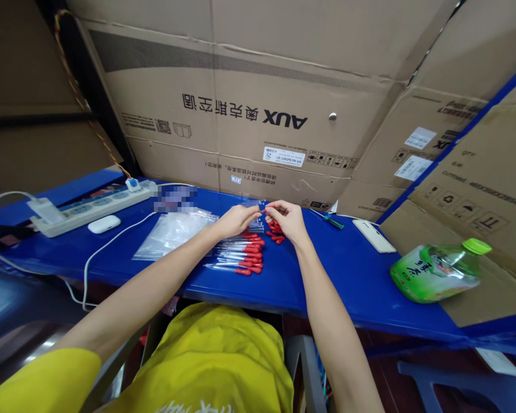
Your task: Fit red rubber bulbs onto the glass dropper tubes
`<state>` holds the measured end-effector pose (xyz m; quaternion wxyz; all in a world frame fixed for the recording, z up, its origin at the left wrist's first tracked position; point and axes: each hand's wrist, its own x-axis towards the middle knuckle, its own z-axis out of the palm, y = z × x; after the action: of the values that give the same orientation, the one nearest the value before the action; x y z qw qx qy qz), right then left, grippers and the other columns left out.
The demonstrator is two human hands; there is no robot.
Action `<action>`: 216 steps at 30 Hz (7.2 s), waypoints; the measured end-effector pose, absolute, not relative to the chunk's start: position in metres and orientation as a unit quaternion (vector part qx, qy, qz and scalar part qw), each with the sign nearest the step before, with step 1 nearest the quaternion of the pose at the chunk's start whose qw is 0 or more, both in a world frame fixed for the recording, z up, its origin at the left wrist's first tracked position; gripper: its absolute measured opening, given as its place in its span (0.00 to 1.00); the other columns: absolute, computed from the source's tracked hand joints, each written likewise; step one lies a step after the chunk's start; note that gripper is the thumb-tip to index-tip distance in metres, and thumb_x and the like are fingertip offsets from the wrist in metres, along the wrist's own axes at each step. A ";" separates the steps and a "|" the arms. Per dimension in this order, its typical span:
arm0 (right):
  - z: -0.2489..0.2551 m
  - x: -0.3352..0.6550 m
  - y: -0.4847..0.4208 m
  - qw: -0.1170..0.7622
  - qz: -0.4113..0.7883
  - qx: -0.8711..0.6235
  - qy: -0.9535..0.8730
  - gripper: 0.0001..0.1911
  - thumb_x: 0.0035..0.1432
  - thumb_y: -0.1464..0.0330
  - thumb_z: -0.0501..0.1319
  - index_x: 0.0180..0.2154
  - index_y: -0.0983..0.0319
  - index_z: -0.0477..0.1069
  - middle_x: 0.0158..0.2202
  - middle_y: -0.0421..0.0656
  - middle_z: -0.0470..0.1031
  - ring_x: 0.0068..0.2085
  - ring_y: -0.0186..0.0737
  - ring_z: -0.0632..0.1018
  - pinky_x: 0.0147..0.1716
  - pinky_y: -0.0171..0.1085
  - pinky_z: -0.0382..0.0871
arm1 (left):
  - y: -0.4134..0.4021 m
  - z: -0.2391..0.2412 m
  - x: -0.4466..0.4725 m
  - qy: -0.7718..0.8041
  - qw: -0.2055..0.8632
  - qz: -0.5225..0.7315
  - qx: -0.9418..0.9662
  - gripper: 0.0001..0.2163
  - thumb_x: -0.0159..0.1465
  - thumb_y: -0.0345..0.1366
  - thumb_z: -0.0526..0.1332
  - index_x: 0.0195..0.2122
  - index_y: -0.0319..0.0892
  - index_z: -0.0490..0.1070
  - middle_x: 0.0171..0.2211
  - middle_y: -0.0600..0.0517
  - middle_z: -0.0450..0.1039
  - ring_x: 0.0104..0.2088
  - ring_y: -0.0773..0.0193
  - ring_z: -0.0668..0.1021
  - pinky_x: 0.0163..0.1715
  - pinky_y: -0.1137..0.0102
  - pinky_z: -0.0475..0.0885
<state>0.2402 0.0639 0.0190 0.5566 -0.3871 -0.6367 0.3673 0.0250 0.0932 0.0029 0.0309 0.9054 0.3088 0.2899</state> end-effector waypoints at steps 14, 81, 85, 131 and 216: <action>0.019 0.245 0.065 0.536 0.377 -0.390 -0.647 0.22 0.49 0.50 0.78 0.35 0.60 0.82 0.27 0.43 0.83 0.28 0.43 0.83 0.33 0.41 0.81 | 0.093 0.005 0.023 0.317 0.017 0.277 0.907 0.21 0.80 0.48 0.46 0.42 0.43 0.73 0.30 0.48 0.77 0.32 0.58 0.80 0.32 0.70 0.60; 0.023 0.238 0.060 0.541 0.378 -0.384 -0.646 0.28 0.51 0.42 0.74 0.34 0.57 0.72 0.27 0.41 0.80 0.26 0.39 0.80 0.30 0.39 0.79 | 0.093 0.010 0.026 0.297 0.046 0.318 0.899 0.23 0.80 0.48 0.44 0.37 0.42 0.73 0.31 0.48 0.77 0.31 0.59 0.78 0.33 0.68 0.61; 0.022 0.236 0.059 0.537 0.369 -0.384 -0.654 0.28 0.51 0.41 0.74 0.34 0.57 0.72 0.27 0.40 0.80 0.26 0.38 0.80 0.29 0.38 0.78 | 0.093 0.009 0.025 0.300 0.046 0.318 0.898 0.23 0.80 0.48 0.44 0.38 0.42 0.73 0.30 0.48 0.77 0.32 0.59 0.79 0.33 0.69 0.61; 0.023 0.236 0.056 0.574 0.399 -0.368 -0.613 0.22 0.48 0.50 0.79 0.35 0.59 0.81 0.32 0.44 0.86 0.33 0.48 0.87 0.39 0.45 0.86 | 0.087 0.018 0.027 0.242 0.150 0.378 0.881 0.19 0.79 0.44 0.48 0.35 0.41 0.70 0.28 0.52 0.72 0.28 0.66 0.71 0.34 0.71 0.62; 0.012 0.230 0.055 0.351 0.389 -0.380 -0.763 0.09 0.53 0.64 0.70 0.35 0.61 0.78 0.29 0.39 0.80 0.31 0.36 0.77 0.34 0.36 0.72 | 0.117 0.011 -0.010 0.325 0.157 0.152 0.920 0.10 0.60 0.39 0.68 0.42 0.47 0.84 0.34 0.53 0.84 0.32 0.63 0.80 0.31 0.72 0.63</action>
<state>0.2298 0.0553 0.0125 0.3505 -0.3799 -0.7627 0.3887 -0.0104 0.1168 0.0107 0.1568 0.9202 0.3246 0.1524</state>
